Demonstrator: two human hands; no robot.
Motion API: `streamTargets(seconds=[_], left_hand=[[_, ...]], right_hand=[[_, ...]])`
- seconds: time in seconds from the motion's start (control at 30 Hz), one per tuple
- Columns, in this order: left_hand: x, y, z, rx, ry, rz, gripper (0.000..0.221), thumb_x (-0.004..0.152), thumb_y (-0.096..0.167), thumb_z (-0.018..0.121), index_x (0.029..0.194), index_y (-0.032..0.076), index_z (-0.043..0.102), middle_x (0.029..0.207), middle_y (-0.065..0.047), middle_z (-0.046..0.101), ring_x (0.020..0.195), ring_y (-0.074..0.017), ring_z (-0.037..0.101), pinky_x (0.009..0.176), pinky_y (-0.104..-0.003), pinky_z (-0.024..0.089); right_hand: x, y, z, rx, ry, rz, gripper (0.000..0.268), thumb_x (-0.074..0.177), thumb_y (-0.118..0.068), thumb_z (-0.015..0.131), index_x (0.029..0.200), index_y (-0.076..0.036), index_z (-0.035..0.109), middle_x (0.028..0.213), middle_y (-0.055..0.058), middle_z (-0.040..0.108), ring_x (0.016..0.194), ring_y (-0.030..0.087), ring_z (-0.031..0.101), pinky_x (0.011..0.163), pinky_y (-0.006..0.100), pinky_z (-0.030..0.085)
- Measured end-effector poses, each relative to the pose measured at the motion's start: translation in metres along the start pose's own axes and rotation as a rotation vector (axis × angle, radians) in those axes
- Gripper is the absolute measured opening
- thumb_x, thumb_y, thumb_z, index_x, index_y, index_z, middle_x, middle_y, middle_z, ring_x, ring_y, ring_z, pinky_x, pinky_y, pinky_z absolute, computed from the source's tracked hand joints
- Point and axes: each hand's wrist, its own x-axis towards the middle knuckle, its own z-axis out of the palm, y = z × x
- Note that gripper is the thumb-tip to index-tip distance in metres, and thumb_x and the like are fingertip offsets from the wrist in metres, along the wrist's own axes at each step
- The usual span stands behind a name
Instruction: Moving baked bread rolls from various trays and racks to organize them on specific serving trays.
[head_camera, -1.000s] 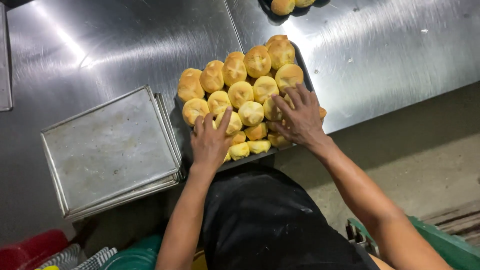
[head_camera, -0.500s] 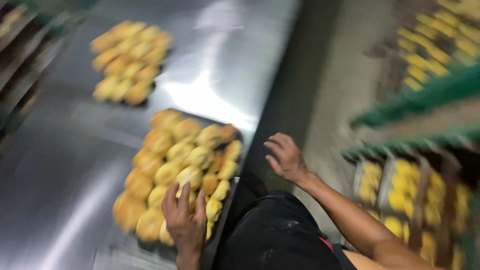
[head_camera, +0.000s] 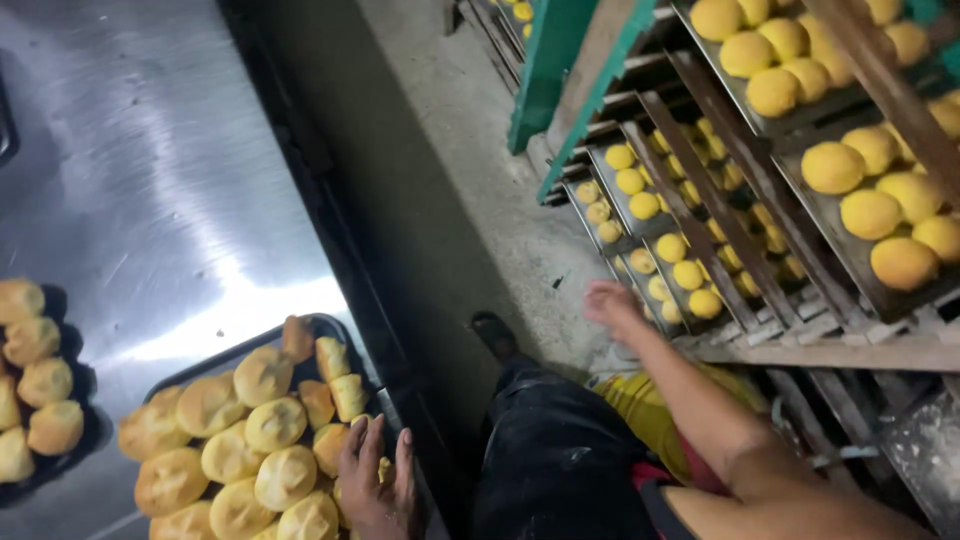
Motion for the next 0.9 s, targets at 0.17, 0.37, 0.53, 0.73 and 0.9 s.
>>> streamTargets(seconds=[0.17,0.37,0.53,0.73,0.9], left_hand=[[0.022,0.033,0.032,-0.069,-0.062,-0.038,0.038,0.086,0.017,0.078,0.121,0.002,0.072,0.127,-0.017,0.067,0.114,-0.0302,0.067,0.097,-0.037,0.053],[0.059,0.034,0.155,-0.173,-0.401,-0.305,0.038,0.089,0.02,0.075,0.123,0.004,0.07,0.124,-0.013,0.069,0.099,-0.0228,0.072,0.084,-0.033,0.057],[0.058,-0.023,0.328,-0.164,-0.793,-0.299,0.042,0.088,0.023,0.076,0.126,0.006,0.068,0.118,-0.016,0.072,0.096,-0.0274,0.075,0.083,-0.037,0.06],[0.034,-0.062,0.483,0.034,-1.192,-0.197,0.04,0.089,0.034,0.07,0.119,0.007,0.07,0.115,-0.026,0.07,0.106,-0.0431,0.067,0.086,-0.052,0.056],[-0.015,-0.124,0.583,0.107,-1.252,-0.137,0.043,0.09,0.049,0.069,0.109,0.011,0.074,0.109,-0.025,0.073,0.104,-0.046,0.066,0.085,-0.054,0.056]], right_hand=[[0.054,0.04,-0.103,0.274,0.338,0.093,0.025,0.094,-0.001,0.058,0.119,-0.005,0.063,0.111,0.01,0.069,0.094,0.026,0.07,0.08,0.047,0.062],[0.057,0.076,-0.143,0.006,0.233,0.312,0.024,0.092,-0.006,0.061,0.115,-0.003,0.067,0.098,0.016,0.07,0.082,0.03,0.071,0.066,0.042,0.06],[0.036,0.122,-0.142,-0.001,0.067,0.317,0.034,0.085,-0.015,0.077,0.117,-0.014,0.067,0.103,0.001,0.07,0.091,0.017,0.066,0.07,0.037,0.054],[-0.012,0.102,-0.095,-0.024,0.078,0.358,0.039,0.084,-0.022,0.078,0.121,-0.014,0.07,0.108,-0.001,0.072,0.099,0.014,0.069,0.081,0.037,0.059],[0.001,0.12,-0.071,0.014,-0.018,0.338,0.035,0.091,-0.022,0.075,0.123,-0.009,0.071,0.104,-0.002,0.071,0.094,0.013,0.066,0.079,0.034,0.057]])
